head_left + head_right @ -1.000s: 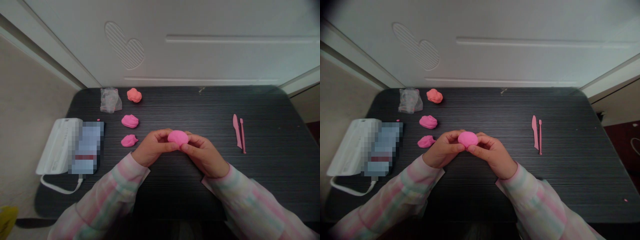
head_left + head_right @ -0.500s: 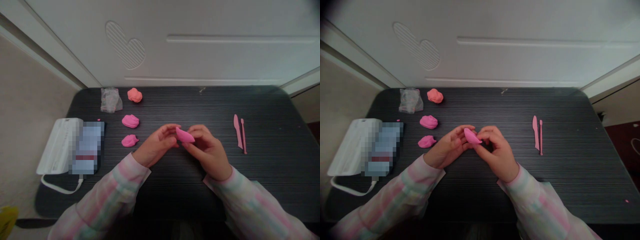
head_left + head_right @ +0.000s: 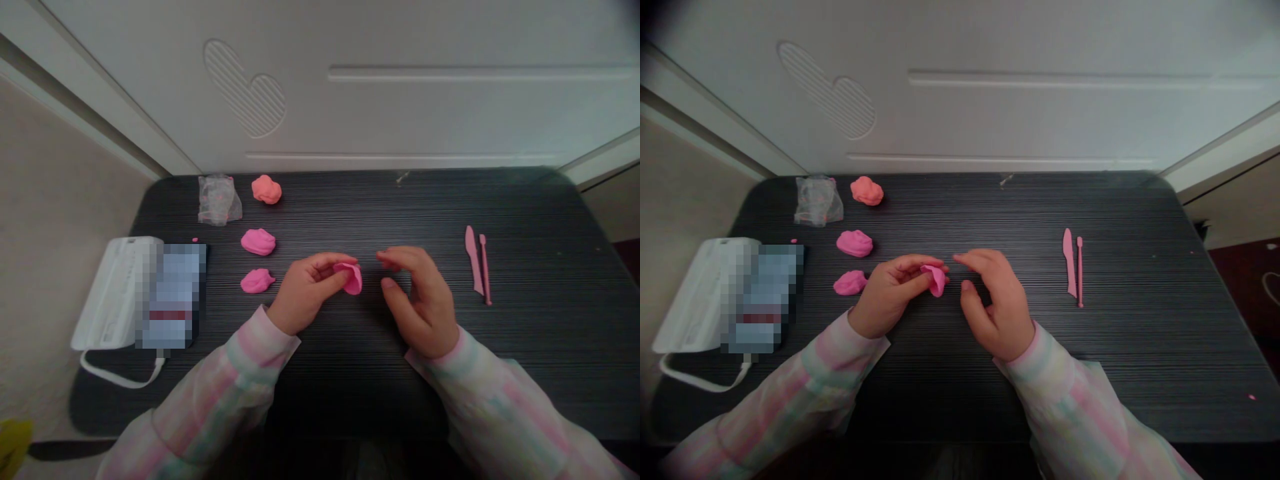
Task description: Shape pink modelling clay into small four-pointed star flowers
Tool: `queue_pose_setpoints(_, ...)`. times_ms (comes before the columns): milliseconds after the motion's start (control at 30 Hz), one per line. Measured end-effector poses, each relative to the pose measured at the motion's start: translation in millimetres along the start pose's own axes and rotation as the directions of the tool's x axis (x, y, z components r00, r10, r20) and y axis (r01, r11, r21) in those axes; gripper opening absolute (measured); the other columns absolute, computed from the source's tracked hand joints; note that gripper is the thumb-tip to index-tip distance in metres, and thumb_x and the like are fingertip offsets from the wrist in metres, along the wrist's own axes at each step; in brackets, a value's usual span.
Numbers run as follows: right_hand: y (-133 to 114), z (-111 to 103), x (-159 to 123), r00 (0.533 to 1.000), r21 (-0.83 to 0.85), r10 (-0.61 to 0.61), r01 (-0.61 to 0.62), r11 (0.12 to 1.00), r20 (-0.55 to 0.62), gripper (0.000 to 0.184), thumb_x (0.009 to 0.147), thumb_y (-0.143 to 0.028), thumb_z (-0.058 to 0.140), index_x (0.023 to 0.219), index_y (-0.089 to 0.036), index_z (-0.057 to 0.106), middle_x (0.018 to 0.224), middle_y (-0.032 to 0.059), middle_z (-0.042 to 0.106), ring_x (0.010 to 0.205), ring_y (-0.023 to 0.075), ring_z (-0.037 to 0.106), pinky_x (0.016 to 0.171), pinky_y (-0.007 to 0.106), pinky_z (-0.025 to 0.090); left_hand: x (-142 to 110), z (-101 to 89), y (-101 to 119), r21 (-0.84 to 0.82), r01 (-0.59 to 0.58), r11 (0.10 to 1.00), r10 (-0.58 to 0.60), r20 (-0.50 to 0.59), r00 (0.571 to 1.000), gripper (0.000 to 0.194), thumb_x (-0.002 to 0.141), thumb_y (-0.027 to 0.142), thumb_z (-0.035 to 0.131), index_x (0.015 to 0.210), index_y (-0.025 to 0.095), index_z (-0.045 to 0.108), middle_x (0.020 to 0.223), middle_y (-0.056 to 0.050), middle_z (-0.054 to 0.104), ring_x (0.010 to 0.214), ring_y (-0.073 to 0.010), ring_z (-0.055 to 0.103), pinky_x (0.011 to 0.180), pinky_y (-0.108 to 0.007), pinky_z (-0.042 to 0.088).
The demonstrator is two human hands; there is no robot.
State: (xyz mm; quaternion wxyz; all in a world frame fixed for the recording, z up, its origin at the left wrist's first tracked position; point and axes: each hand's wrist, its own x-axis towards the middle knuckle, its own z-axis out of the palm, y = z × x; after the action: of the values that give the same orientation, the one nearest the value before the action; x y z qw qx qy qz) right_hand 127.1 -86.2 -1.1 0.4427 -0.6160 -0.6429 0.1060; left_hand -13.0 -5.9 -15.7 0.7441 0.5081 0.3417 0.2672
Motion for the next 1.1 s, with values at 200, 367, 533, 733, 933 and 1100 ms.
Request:
queue_pose_setpoints(200, -2, 9, -1, 0.987, -0.112, 0.106, -0.092, 0.989, 0.123, 0.024, 0.075, -0.028, 0.053, 0.098, -0.019, 0.051, 0.082, 0.0032, 0.061, 0.071, 0.0153, 0.055, 0.067, 0.031, 0.042, -5, 6.7, -4, 0.298, -0.149, 0.943, 0.179, -0.076, 0.981, 0.024, 0.071, 0.02, 0.058, 0.094, 0.015, 0.058, 0.09, -0.004, 0.066, 0.078, -0.0131, 0.062, 0.073, -0.024, 0.048)
queue_pose_setpoints(367, -1, 14, 0, 0.991, -0.202, 0.1, -0.08, 0.976, 0.092, 0.011, 0.077, -0.023, 0.05, 0.086, -0.019, 0.055, 0.075, 0.002, 0.062, 0.065, 0.0136, 0.055, 0.063, 0.028, 0.041, -7, 7.9, -5, 0.596, -0.225, 0.77, 0.346, -0.094, 0.934, 0.017, 0.073, 0.022, 0.056, 0.088, 0.017, 0.062, 0.088, -0.003, 0.066, 0.077, -0.0138, 0.062, 0.074, -0.025, 0.048)
queue_pose_setpoints(533, -1, 18, 0, 0.993, -0.22, 0.113, -0.101, 0.97, 0.044, 0.009, 0.077, -0.023, 0.05, 0.083, -0.019, 0.055, 0.074, 0.0022, 0.063, 0.065, 0.0139, 0.056, 0.063, 0.028, 0.04, -7, 7.9, -3, 0.717, -0.253, 0.65, 0.415, -0.055, 0.908, 0.016, 0.074, 0.022, 0.054, 0.086, 0.016, 0.064, 0.083, -0.003, 0.068, 0.073, -0.0127, 0.061, 0.072, -0.024, 0.048)
queue_pose_setpoints(733, -3, 18, -1, 0.993, -0.238, 0.119, -0.11, 0.965, 0.025, 0.009, 0.078, -0.024, 0.048, 0.08, -0.02, 0.056, 0.072, 0.0015, 0.063, 0.064, 0.0136, 0.055, 0.062, 0.028, 0.04, -8, 10.0, -2, 0.736, -0.244, 0.632, 0.413, -0.054, 0.909, 0.017, 0.076, 0.023, 0.052, 0.086, 0.018, 0.064, 0.084, -0.002, 0.068, 0.072, -0.0125, 0.061, 0.07, -0.024, 0.047)
queue_pose_setpoints(933, -5, 21, 0, 0.988, -0.262, 0.155, -0.145, 0.954, 0.019, 0.011, 0.079, -0.025, 0.048, 0.076, -0.019, 0.057, 0.067, 0.0007, 0.063, 0.061, 0.0131, 0.054, 0.061, 0.028, 0.038, -7, 12.8, -1, 0.74, -0.19, 0.645, 0.382, -0.097, 0.919, 0.013, 0.075, 0.024, 0.052, 0.078, 0.018, 0.063, 0.072, 0.001, 0.066, 0.063, -0.0106, 0.059, 0.062, -0.021, 0.045)
queue_pose_setpoints(1100, -5, 25, 3, 0.975, -0.247, 0.222, -0.215, 0.945, -0.001, 0.012, 0.078, -0.027, 0.049, 0.072, -0.02, 0.056, 0.064, -0.0001, 0.061, 0.058, 0.0125, 0.053, 0.06, 0.027, 0.037, -7, 13.4, -3, 0.723, -0.193, 0.664, 0.383, -0.107, 0.917, 0.013, 0.076, 0.024, 0.051, 0.081, 0.018, 0.061, 0.075, 0.001, 0.066, 0.065, -0.0106, 0.059, 0.063, -0.021, 0.045)
